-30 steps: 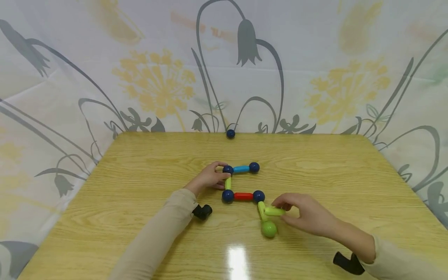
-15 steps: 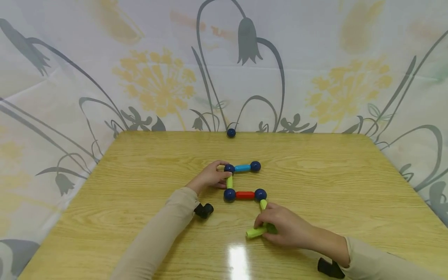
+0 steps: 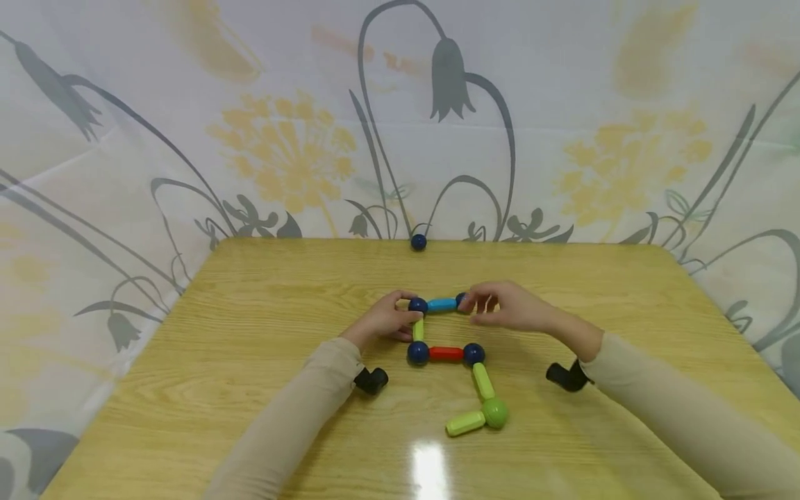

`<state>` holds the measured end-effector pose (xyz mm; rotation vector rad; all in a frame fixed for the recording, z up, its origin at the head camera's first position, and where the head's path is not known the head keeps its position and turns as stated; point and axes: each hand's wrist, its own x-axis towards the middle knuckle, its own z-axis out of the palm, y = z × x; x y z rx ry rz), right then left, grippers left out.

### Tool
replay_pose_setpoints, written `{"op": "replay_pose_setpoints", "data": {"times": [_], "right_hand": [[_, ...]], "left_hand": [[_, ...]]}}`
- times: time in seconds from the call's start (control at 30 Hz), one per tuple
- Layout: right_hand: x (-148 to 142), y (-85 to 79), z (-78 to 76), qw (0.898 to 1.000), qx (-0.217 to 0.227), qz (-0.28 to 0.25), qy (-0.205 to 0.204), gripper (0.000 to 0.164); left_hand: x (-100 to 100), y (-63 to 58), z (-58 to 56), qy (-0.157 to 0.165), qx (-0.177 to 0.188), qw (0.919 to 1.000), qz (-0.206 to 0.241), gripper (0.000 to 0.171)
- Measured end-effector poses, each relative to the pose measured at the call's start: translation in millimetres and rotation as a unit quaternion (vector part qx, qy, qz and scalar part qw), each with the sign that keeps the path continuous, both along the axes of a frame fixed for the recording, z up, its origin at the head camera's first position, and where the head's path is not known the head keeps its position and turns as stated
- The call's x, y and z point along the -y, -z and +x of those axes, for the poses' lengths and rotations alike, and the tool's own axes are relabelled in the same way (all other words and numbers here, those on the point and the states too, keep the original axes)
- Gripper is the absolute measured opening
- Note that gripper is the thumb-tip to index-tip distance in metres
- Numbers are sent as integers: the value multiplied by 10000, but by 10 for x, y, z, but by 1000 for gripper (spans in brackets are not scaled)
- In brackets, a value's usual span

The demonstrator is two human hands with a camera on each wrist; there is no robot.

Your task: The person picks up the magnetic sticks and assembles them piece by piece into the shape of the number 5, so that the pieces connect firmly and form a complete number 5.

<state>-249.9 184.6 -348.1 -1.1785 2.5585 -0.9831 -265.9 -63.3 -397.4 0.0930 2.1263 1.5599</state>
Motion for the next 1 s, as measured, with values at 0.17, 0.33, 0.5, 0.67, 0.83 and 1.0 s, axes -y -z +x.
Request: {"op": "replay_pose_setpoints", "data": {"times": [0.17,0.33,0.5,0.67,0.83,1.0], "right_hand": [[144,-135,-608,9987,20,173,489,22],[490,-161,-1089,9972,47,510,540,33],[760,2,-1376,9876,6,1419,667,49],[848,55,-1428,9793,143,1887,715,58],[780,32,-1433,9763,14,2016,792,59],[664,40,-1380,9662,127,2507,585,49]], "left_hand": [[-53,17,-28,145,31,9998,105,45],[-25,22,-34,85,27,9999,127,45],[52,-1,-3,85,24,9999,80,45],[82,-2,24,66,13,9999,135,46],[68,7,10,109,18,9998,189,46],[66,14,10,84,-28,9998,191,46]]}}
